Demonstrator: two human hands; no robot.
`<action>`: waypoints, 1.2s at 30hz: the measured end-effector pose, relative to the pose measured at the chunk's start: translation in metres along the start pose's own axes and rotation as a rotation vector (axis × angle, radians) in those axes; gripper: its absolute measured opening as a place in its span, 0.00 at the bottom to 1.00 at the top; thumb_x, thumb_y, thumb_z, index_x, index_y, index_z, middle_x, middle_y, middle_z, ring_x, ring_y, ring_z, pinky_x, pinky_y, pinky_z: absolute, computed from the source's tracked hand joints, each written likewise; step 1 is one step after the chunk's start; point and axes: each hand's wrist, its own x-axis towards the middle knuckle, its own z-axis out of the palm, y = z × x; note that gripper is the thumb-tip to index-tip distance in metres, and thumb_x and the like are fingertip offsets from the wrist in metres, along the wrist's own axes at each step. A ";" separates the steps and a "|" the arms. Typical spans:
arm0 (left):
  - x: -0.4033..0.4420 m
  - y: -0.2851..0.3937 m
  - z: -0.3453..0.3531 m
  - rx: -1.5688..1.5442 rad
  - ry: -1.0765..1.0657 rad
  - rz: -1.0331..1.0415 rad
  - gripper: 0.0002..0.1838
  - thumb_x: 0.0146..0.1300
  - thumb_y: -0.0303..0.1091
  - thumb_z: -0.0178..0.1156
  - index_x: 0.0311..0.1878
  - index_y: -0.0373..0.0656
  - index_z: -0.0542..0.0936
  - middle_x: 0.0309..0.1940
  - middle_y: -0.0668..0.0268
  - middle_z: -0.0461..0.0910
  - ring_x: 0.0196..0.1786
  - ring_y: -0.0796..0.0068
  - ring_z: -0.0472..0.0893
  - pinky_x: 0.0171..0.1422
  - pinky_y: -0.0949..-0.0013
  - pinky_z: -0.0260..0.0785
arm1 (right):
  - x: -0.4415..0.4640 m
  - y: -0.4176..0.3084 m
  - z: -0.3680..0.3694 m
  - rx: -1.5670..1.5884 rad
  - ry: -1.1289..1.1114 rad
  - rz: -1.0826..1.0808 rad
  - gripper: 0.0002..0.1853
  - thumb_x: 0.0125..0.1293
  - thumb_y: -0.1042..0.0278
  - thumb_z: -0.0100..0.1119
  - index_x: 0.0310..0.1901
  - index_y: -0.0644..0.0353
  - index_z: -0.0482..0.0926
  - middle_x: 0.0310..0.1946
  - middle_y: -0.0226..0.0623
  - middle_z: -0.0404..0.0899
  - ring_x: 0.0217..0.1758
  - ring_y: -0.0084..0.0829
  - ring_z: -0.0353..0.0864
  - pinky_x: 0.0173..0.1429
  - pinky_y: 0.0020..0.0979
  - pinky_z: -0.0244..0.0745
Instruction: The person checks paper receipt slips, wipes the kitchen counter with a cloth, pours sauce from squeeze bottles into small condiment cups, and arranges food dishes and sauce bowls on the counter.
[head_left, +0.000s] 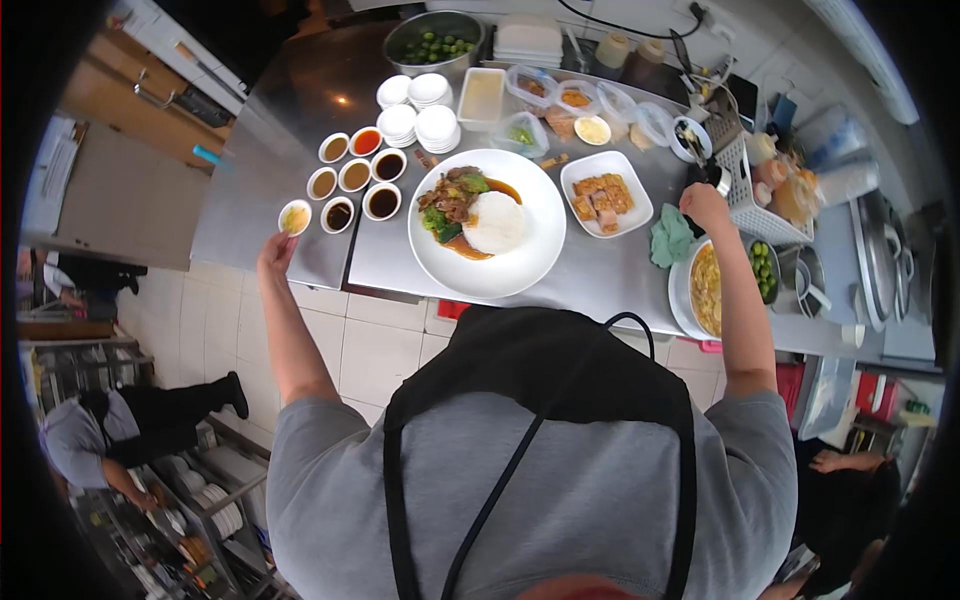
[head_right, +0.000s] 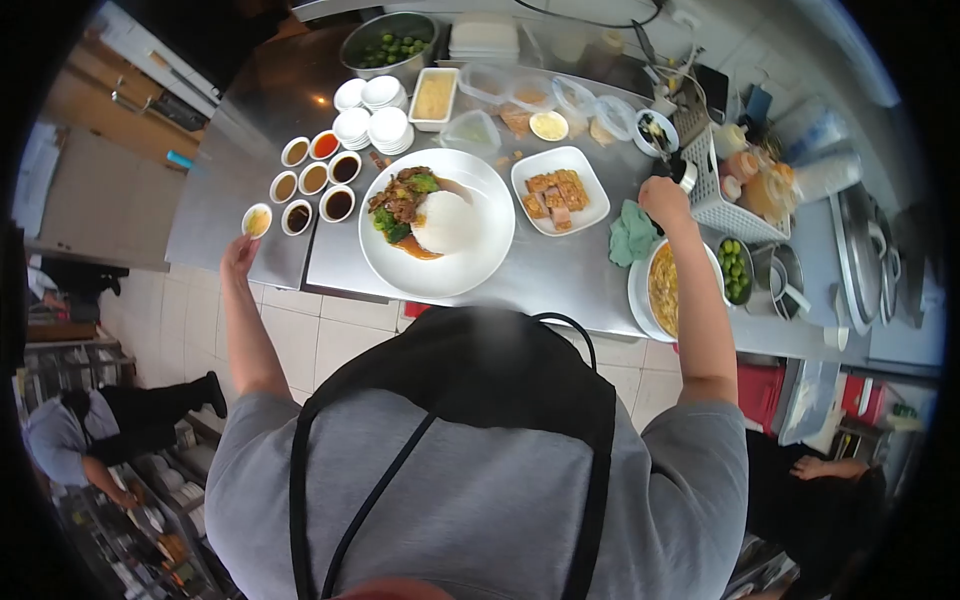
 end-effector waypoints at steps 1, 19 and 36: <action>0.004 -0.003 -0.004 0.011 -0.013 -0.010 0.07 0.55 0.22 0.54 0.37 0.29 0.72 0.34 0.55 0.75 0.37 0.67 0.77 0.44 0.74 0.75 | -0.004 0.003 0.007 -0.018 0.005 -0.019 0.09 0.43 0.68 0.62 0.30 0.53 0.80 0.31 0.38 0.79 0.38 0.36 0.78 0.40 0.34 0.72; -0.053 -0.021 0.023 0.142 0.379 0.420 0.12 0.53 0.30 0.60 0.38 0.33 0.73 0.30 0.61 0.75 0.33 0.72 0.76 0.36 0.73 0.73 | -0.028 0.028 -0.028 0.017 0.662 0.231 0.11 0.48 0.62 0.59 0.35 0.51 0.79 0.23 0.34 0.77 0.34 0.31 0.75 0.39 0.31 0.65; -0.188 -0.131 0.153 0.397 -0.025 0.331 0.18 0.56 0.39 0.57 0.46 0.40 0.70 0.39 0.65 0.73 0.39 0.73 0.75 0.37 0.72 0.69 | -0.129 -0.089 0.118 0.428 0.296 -0.548 0.17 0.48 0.71 0.60 0.42 0.59 0.72 0.41 0.39 0.75 0.47 0.37 0.73 0.53 0.36 0.65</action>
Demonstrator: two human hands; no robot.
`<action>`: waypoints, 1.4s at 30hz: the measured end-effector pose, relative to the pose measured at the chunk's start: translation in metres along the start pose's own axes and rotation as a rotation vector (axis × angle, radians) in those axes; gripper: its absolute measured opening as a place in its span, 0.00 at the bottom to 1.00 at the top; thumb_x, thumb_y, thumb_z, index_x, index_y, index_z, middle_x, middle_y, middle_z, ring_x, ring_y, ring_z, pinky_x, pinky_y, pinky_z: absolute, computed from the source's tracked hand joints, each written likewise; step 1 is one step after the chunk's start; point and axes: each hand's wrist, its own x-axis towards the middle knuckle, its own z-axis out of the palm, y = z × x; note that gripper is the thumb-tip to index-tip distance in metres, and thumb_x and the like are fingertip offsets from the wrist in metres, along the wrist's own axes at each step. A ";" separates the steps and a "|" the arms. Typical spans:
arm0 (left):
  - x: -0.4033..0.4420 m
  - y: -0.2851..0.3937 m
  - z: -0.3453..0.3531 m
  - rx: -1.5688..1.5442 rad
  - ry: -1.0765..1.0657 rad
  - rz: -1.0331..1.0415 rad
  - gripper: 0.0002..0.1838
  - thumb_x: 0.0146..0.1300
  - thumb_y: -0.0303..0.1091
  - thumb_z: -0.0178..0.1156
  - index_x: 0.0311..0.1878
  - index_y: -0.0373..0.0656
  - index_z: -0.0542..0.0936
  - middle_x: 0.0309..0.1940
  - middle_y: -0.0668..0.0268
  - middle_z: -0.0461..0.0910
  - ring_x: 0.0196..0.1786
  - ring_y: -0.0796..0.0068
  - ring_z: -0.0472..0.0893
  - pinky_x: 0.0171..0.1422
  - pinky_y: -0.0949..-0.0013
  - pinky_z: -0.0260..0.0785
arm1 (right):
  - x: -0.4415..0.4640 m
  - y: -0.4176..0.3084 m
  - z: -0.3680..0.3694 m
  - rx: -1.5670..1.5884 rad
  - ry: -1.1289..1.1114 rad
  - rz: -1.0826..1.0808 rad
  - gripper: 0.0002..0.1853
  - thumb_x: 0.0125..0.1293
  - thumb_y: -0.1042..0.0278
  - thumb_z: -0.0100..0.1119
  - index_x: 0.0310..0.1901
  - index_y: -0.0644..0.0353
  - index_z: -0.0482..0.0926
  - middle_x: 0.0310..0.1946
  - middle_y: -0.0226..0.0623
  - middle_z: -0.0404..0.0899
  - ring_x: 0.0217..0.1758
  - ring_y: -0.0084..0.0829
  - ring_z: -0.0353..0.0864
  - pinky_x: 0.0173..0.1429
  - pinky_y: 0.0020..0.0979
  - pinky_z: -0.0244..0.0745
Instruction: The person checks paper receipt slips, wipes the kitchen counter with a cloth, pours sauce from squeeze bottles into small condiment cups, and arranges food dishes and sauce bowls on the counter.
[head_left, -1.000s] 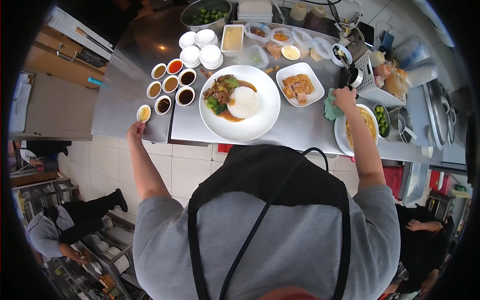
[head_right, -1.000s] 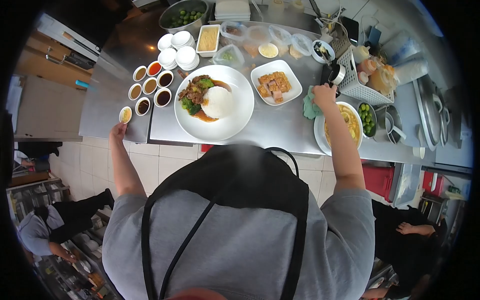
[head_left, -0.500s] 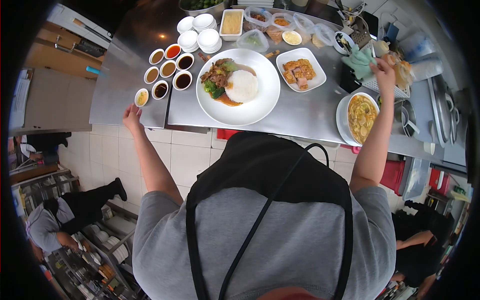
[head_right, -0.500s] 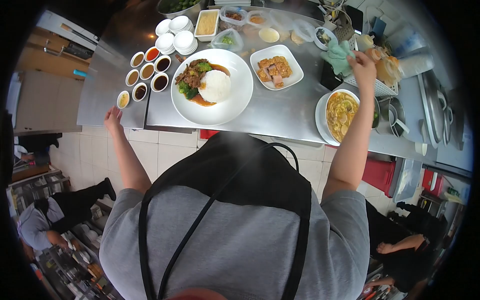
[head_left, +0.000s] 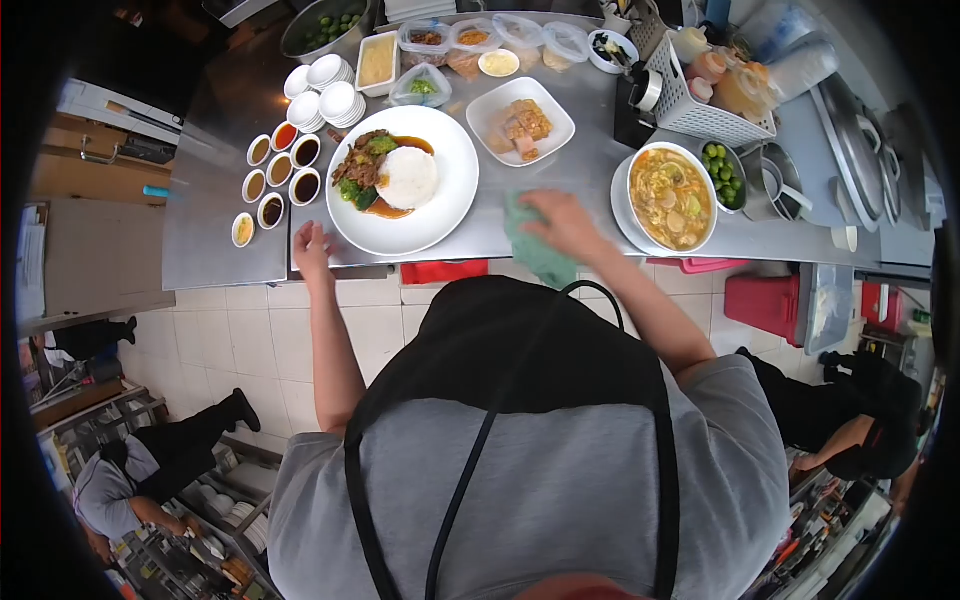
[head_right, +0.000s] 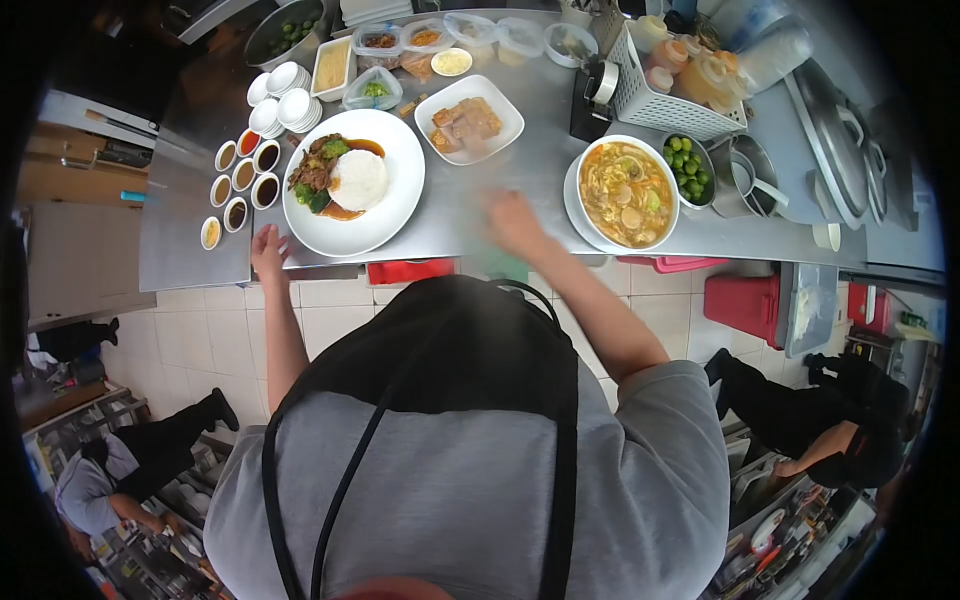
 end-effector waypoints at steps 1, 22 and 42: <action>-0.003 -0.007 0.013 -0.090 0.006 0.029 0.18 0.57 0.38 0.57 0.47 0.39 0.70 0.34 0.67 0.72 0.32 0.78 0.73 0.30 0.75 0.67 | -0.011 -0.016 0.010 -0.102 0.072 -0.098 0.20 0.47 0.74 0.59 0.45 0.58 0.71 0.43 0.40 0.74 0.50 0.39 0.72 0.56 0.36 0.62; -0.024 -0.010 0.070 0.167 0.296 0.287 0.12 0.57 0.27 0.49 0.43 0.34 0.73 0.33 0.49 0.77 0.38 0.52 0.77 0.43 0.62 0.66 | 0.098 -0.095 0.037 -0.085 -0.561 -0.391 0.16 0.44 0.80 0.51 0.37 0.55 0.76 0.36 0.34 0.75 0.42 0.37 0.72 0.45 0.34 0.69; -0.122 0.076 0.162 0.154 -0.457 0.768 0.07 0.58 0.29 0.53 0.40 0.41 0.76 0.35 0.64 0.76 0.39 0.76 0.74 0.40 0.75 0.67 | -0.201 0.054 -0.123 0.585 -0.239 0.725 0.19 0.37 0.81 0.42 0.33 0.60 0.78 0.30 0.40 0.78 0.35 0.33 0.77 0.44 0.29 0.71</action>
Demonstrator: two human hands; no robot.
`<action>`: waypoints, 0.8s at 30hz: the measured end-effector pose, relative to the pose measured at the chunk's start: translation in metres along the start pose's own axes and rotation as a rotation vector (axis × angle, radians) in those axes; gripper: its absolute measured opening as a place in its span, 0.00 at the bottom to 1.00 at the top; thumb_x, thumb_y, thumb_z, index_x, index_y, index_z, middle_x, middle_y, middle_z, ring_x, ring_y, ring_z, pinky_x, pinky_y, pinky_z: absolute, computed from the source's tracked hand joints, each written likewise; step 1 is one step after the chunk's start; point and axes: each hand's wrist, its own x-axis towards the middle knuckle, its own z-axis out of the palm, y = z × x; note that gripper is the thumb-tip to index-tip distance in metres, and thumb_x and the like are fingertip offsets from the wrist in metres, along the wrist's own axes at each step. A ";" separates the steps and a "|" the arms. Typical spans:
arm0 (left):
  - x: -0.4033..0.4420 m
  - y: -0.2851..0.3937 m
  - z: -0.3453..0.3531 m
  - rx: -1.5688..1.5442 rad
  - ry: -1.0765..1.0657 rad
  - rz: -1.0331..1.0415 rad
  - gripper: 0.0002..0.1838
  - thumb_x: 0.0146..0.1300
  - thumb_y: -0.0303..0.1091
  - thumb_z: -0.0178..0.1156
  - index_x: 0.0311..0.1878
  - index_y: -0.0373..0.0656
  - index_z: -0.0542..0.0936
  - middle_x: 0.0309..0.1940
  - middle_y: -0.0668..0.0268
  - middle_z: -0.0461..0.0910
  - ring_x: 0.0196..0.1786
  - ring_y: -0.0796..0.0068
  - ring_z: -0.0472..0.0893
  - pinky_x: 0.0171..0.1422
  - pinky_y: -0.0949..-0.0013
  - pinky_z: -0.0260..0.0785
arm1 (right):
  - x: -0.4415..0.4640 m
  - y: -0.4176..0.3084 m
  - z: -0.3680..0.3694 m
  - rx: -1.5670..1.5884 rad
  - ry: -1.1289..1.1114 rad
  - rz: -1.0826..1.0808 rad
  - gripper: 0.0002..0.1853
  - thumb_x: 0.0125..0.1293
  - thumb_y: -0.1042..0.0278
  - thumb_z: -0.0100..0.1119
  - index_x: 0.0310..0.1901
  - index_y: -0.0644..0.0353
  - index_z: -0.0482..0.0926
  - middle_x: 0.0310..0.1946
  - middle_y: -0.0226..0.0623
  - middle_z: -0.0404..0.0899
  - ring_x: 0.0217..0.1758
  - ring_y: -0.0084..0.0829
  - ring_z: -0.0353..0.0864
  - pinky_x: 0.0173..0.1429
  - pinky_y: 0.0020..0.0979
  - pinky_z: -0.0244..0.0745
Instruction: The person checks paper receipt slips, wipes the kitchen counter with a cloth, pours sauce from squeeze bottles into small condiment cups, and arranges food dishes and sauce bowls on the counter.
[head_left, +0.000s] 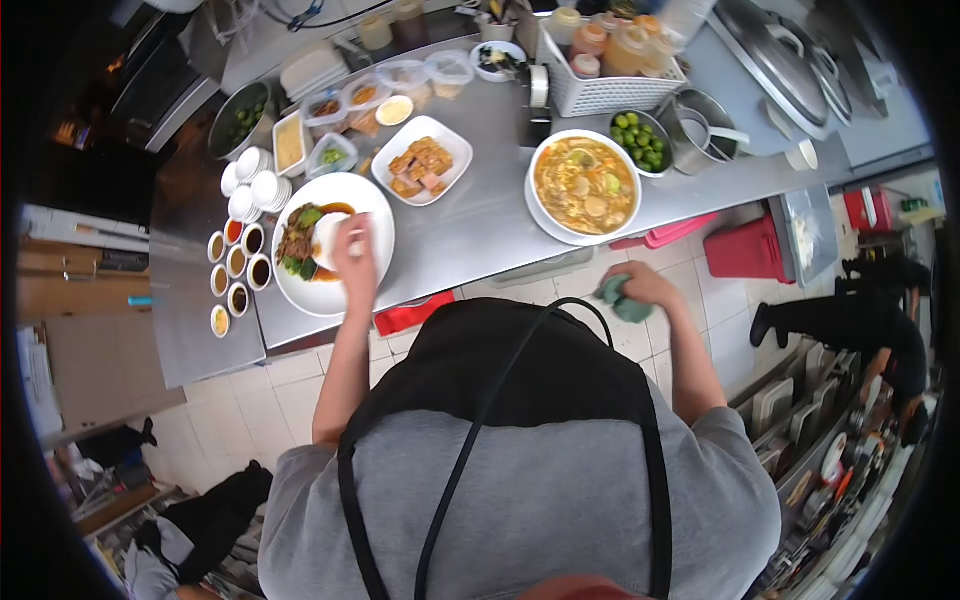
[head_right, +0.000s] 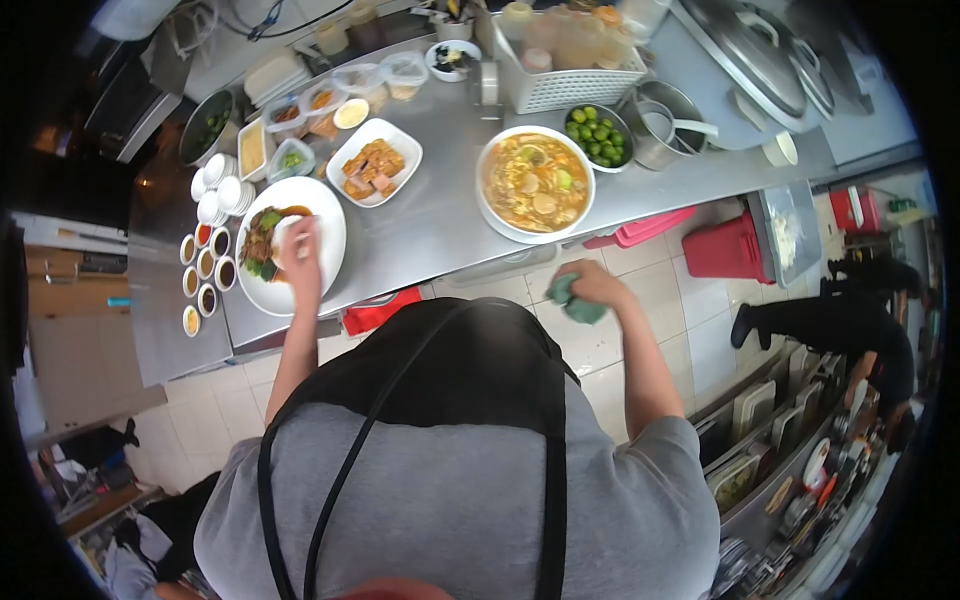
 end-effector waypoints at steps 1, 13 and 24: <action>-0.002 0.010 0.028 0.012 -0.213 -0.154 0.08 0.58 0.32 0.53 0.38 0.42 0.77 0.30 0.67 0.77 0.33 0.79 0.74 0.37 0.76 0.67 | -0.012 0.009 -0.016 -0.033 0.099 0.032 0.19 0.38 0.81 0.42 0.35 0.62 0.78 0.29 0.40 0.78 0.35 0.31 0.77 0.43 0.28 0.71; -0.012 -0.004 0.202 -0.724 -0.585 -1.008 0.13 0.58 0.27 0.46 0.46 0.34 0.65 0.38 0.51 0.74 0.41 0.60 0.77 0.45 0.62 0.73 | 0.084 0.054 -0.036 0.989 0.655 -0.114 0.17 0.64 0.64 0.44 0.50 0.67 0.66 0.42 0.37 0.74 0.42 0.26 0.74 0.46 0.26 0.70; 0.031 -0.031 0.154 -0.569 -0.308 -0.954 0.16 0.61 0.29 0.43 0.52 0.35 0.63 0.46 0.51 0.71 0.49 0.62 0.74 0.51 0.62 0.70 | 0.079 0.034 0.002 0.810 0.720 -0.103 0.15 0.61 0.66 0.49 0.48 0.65 0.72 0.39 0.36 0.75 0.40 0.23 0.71 0.46 0.23 0.66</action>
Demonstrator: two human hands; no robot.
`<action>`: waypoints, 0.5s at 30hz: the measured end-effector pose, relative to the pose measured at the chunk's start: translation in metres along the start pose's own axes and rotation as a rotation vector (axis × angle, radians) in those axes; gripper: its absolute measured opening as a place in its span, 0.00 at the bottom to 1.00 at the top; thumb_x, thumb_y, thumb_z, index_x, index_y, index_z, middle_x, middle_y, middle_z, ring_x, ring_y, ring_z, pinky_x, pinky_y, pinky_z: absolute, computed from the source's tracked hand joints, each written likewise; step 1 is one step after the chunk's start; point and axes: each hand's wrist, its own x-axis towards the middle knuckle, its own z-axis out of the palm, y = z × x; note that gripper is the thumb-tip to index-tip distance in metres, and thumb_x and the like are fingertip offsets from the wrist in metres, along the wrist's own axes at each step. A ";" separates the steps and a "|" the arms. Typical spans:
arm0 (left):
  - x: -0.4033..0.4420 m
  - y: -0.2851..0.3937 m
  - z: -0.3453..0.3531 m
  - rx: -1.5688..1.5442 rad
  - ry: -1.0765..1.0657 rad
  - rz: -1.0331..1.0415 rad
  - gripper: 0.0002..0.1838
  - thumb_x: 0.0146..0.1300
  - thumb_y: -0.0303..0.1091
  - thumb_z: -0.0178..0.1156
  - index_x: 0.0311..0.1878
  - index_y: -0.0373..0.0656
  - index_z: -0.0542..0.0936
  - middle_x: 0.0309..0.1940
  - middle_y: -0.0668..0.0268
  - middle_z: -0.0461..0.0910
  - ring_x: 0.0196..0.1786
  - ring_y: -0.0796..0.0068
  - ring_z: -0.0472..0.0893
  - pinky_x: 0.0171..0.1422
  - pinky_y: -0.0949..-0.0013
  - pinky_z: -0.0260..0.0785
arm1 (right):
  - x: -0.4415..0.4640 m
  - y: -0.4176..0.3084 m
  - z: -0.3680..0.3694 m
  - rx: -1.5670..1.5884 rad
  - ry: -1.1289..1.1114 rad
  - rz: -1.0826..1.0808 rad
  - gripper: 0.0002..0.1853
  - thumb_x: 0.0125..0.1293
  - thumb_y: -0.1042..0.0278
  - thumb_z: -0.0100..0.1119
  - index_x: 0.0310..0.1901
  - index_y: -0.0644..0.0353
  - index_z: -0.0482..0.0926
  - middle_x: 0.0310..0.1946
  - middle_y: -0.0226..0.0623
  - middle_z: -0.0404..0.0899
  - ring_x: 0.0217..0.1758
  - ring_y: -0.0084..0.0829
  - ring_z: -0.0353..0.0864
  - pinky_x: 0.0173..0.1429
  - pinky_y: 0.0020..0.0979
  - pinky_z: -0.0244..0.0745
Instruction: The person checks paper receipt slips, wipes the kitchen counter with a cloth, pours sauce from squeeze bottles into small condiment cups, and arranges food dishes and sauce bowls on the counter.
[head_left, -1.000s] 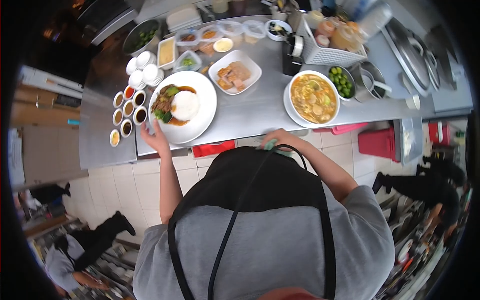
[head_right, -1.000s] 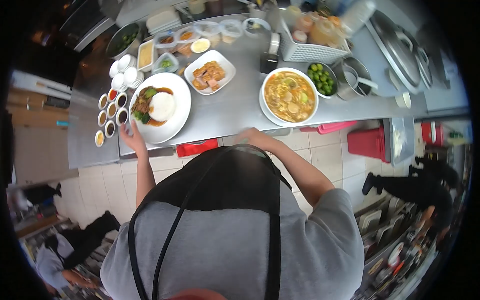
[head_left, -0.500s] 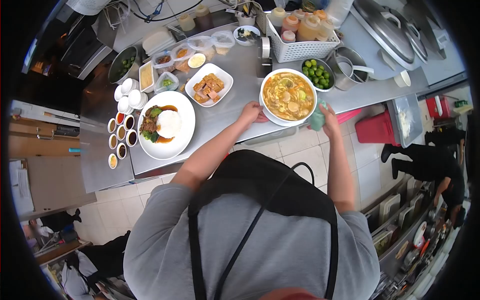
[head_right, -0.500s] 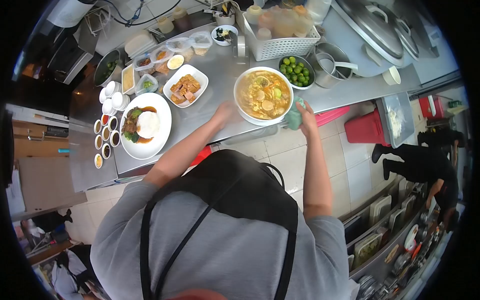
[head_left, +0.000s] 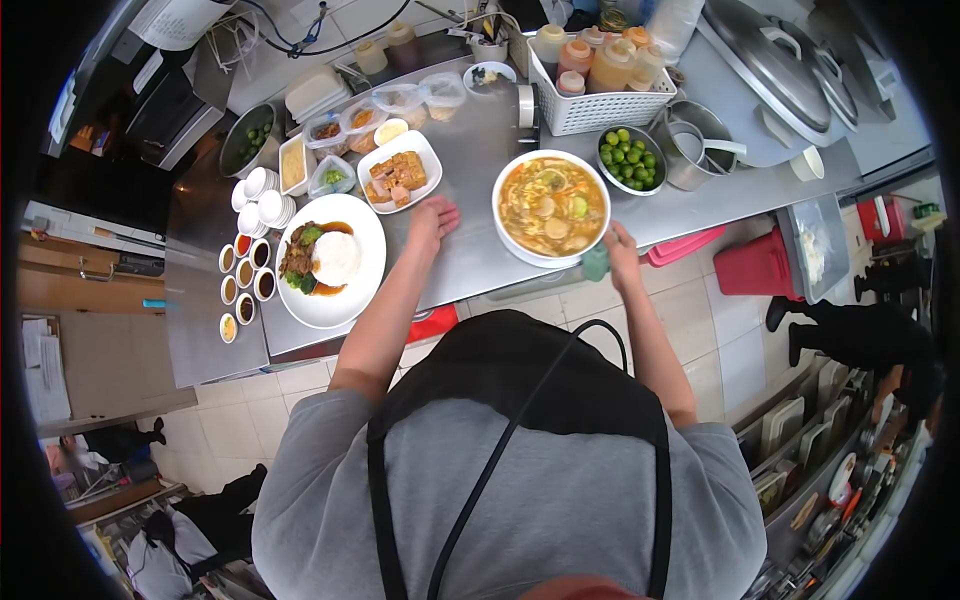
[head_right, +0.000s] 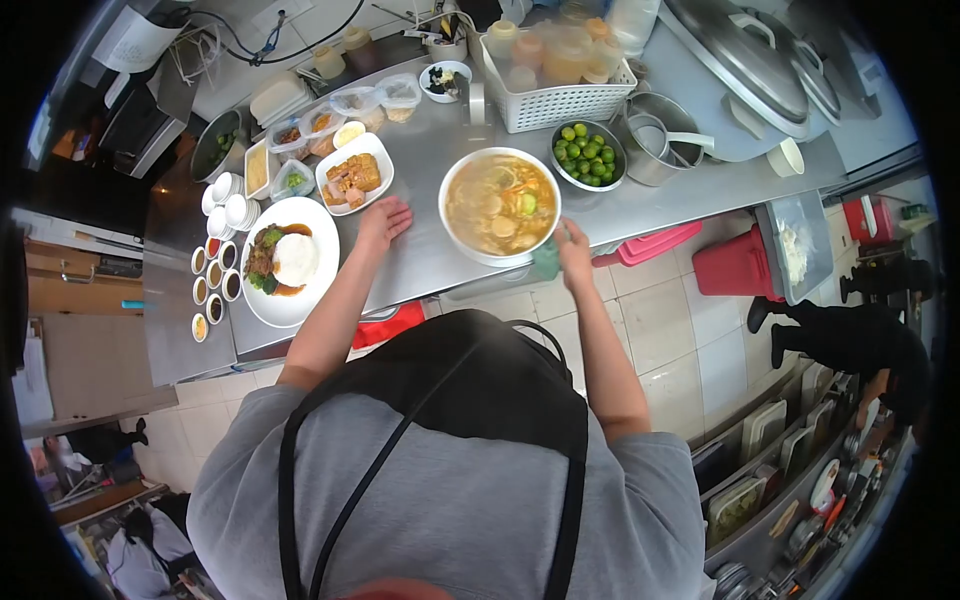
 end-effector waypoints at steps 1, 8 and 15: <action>-0.003 -0.001 0.005 0.001 -0.003 -0.001 0.16 0.61 0.29 0.43 0.52 0.35 0.63 0.46 0.51 0.71 0.49 0.62 0.74 0.51 0.62 0.70 | -0.007 0.003 0.006 -0.056 -0.013 -0.003 0.15 0.61 0.67 0.50 0.47 0.65 0.72 0.38 0.35 0.75 0.40 0.23 0.71 0.46 0.23 0.66; -0.015 -0.007 0.029 0.484 -0.137 0.030 0.16 0.59 0.31 0.47 0.51 0.40 0.69 0.36 0.59 0.77 0.29 0.73 0.80 0.30 0.72 0.75 | 0.001 -0.019 0.002 -0.487 -0.123 -0.166 0.13 0.58 0.67 0.53 0.43 0.62 0.74 0.37 0.41 0.77 0.42 0.31 0.74 0.47 0.29 0.66; -0.010 -0.007 0.029 0.425 -0.122 0.003 0.13 0.57 0.25 0.46 0.45 0.32 0.72 0.31 0.56 0.78 0.25 0.69 0.80 0.25 0.70 0.76 | 0.101 -0.079 0.064 -0.572 -0.293 -0.662 0.10 0.51 0.70 0.55 0.37 0.58 0.76 0.38 0.41 0.76 0.43 0.40 0.75 0.48 0.31 0.68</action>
